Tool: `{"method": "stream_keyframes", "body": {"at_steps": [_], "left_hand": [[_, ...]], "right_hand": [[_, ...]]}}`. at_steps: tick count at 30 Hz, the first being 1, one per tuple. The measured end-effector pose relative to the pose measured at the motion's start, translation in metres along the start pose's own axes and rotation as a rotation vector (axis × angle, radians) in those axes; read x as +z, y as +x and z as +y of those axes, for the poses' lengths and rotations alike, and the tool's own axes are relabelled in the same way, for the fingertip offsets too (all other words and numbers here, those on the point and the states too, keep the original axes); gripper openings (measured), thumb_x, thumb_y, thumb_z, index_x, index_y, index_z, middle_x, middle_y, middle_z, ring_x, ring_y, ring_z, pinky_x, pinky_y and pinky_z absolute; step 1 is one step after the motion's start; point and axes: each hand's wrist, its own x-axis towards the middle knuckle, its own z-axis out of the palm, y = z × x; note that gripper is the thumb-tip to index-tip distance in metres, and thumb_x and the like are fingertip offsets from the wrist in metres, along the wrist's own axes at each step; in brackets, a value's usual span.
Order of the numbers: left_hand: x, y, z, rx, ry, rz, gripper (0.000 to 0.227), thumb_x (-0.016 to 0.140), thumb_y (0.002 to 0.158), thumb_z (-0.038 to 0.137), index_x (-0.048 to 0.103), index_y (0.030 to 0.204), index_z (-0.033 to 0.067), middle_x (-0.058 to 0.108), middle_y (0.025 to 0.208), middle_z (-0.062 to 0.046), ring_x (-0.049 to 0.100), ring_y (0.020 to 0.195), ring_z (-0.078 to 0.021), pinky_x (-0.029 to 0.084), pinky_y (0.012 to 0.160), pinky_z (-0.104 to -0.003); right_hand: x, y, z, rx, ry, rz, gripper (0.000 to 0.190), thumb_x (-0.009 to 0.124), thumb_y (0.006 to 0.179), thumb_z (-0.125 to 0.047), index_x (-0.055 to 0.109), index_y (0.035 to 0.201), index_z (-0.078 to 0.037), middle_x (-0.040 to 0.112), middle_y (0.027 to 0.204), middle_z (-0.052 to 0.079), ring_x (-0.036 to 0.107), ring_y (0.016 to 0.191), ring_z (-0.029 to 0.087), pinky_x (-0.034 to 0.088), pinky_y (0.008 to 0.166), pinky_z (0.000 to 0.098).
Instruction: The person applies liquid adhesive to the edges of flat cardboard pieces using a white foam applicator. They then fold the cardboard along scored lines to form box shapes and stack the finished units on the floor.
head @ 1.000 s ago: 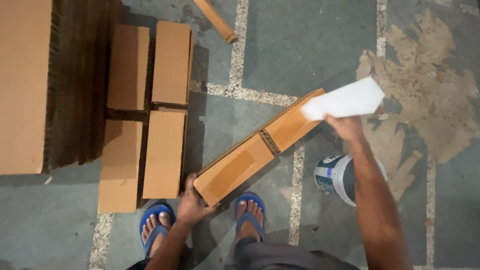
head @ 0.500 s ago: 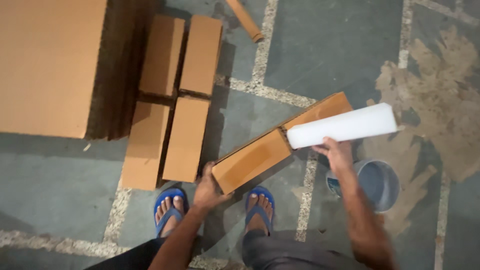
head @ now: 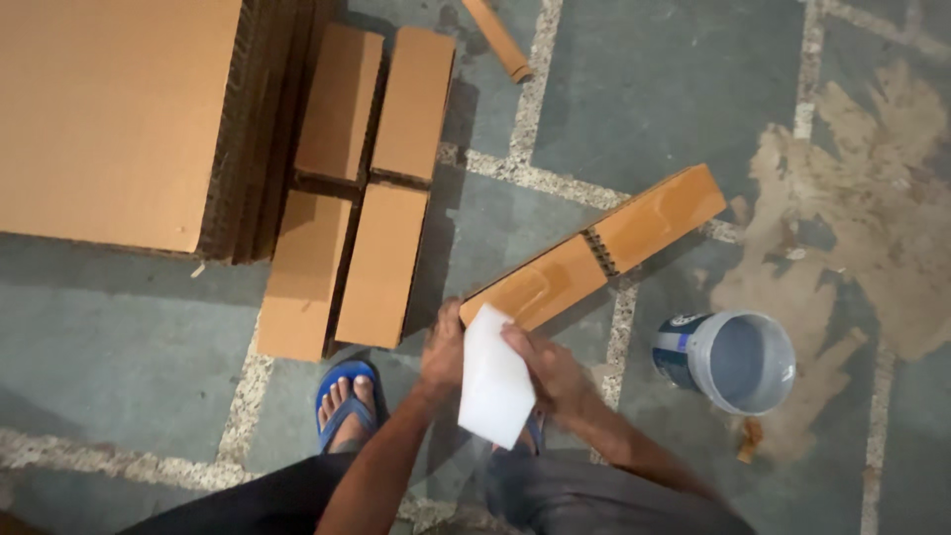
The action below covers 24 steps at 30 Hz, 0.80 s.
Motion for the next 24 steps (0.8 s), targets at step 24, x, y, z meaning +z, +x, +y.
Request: {"method": "stream_keyframes", "body": {"at_steps": [24], "left_hand": [[-0.041, -0.017, -0.035, -0.047, -0.052, -0.143, 0.132, 0.093, 0.059, 0.04, 0.007, 0.154, 0.0072, 0.04, 0.152, -0.026, 0.052, 0.132, -0.0427, 0.05, 0.102, -0.046]], "right_hand": [[-0.16, 0.015, 0.251, 0.5, -0.024, 0.611, 0.037, 0.083, 0.084, -0.02, 0.072, 0.115, -0.002, 0.076, 0.107, 0.013, 0.074, 0.096, 0.023, 0.057, 0.087, 0.0352]]}}
